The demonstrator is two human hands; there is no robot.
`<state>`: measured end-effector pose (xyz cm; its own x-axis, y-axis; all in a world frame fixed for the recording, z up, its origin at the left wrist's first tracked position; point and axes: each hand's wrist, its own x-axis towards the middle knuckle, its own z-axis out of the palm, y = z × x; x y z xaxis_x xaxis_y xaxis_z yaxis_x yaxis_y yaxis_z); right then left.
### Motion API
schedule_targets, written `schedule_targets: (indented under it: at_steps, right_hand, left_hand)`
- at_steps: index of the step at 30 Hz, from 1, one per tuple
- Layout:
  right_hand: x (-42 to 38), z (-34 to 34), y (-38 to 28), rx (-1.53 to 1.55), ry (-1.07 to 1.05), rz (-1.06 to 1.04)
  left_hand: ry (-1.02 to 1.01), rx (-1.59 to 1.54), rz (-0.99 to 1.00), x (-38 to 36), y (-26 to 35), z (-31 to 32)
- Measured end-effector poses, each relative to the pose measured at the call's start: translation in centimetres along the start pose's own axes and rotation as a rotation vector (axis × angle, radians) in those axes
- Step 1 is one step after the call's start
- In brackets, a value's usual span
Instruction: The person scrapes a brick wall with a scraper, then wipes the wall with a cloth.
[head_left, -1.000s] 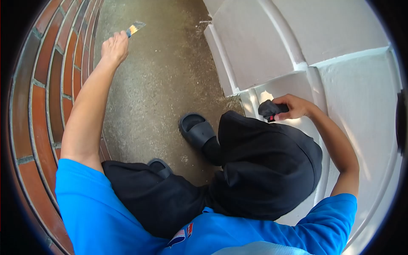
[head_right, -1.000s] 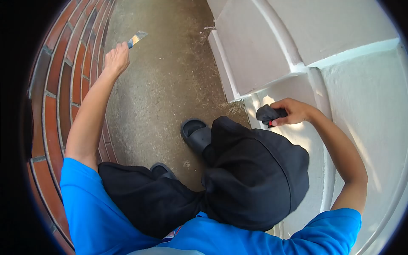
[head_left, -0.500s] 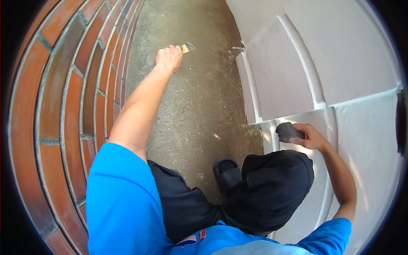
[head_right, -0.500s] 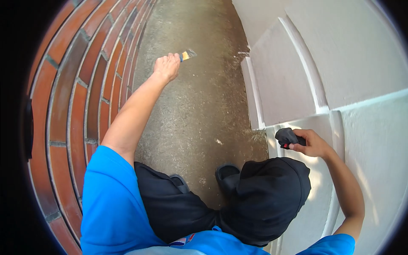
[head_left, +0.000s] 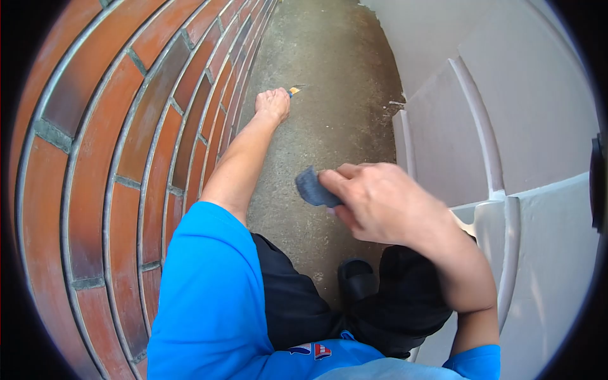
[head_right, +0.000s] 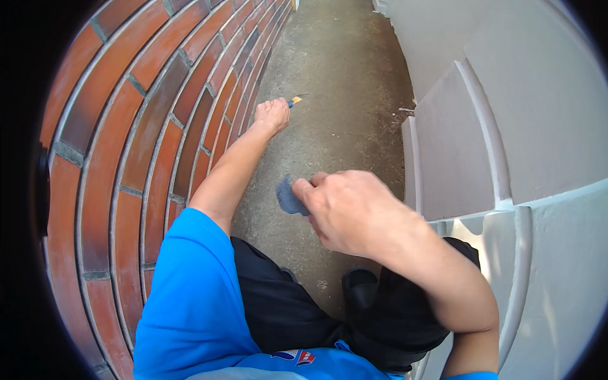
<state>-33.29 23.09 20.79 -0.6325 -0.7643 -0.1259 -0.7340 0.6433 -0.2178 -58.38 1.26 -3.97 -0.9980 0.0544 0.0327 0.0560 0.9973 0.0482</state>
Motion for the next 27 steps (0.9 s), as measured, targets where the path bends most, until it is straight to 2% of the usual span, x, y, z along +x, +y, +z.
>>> schedule_targets:
  at_steps: [1,4,7,8,11,14,16,17,19,21,22,23,24,25,27]
  right_hand:
    - [0.4,2.0,0.0,-0.021,-0.005,0.026]
    - [-0.4,4.6,0.5,0.052,-0.399,-0.004]
    - [0.0,4.5,1.3,0.034,-0.382,-0.047]
    - [0.5,4.0,1.1,-0.033,-0.345,0.01]
    - [1.2,3.8,2.2,-0.019,-0.215,0.018]
    - [1.8,3.3,3.6,0.024,-0.178,-0.016]
    - [2.7,2.1,4.6,0.096,-0.159,-0.038]
    - [3.0,1.8,5.0,0.151,-0.073,-0.005]
    - [3.3,1.4,5.9,0.266,0.091,0.062]
    - [3.5,1.7,7.5,0.392,0.44,0.04]
    - [3.1,0.9,7.5,0.476,0.502,0.103]
    - [2.6,0.1,7.7,0.561,0.558,0.168]
    - [2.4,0.3,9.1,0.575,0.604,0.184]
    - [2.2,0.5,10.6,0.587,0.653,0.201]
    - [1.0,-0.3,11.7,0.648,0.738,0.19]
  left_hand:
    - [-0.001,-0.008,-0.018,-0.1,0.0,-0.1]
    - [0.101,0.022,0.034,-1.2,0.5,-1.6]
    - [0.105,0.018,0.059,-1.5,-0.3,-1.3]
    - [0.089,0.003,0.044,-1.4,-0.8,-1.1]
    - [0.07,-0.162,-0.102,-3.2,-0.6,-5.0]
    - [0.14,-0.246,-0.203,-2.0,-2.6,-4.3]
    - [0.139,-0.232,-0.176,-2.4,-2.6,-4.8]
    - [0.136,-0.225,-0.162,-2.4,-2.4,-4.9]
    - [0.079,-0.217,-0.023,-2.8,-0.8,-5.0]
    - [0.093,-0.215,0.213,-2.6,1.3,-3.7]
    - [0.164,-0.356,0.337,-4.4,2.8,-4.1]
    - [0.005,-0.112,0.483,-4.0,4.8,-4.1]
    - [0.042,-0.324,0.509,-5.5,6.8,-5.0]
    - [-0.021,-0.159,0.641,-6.0,9.2,-6.2]
    - [0.058,-0.304,0.755,-7.1,12.0,-7.2]
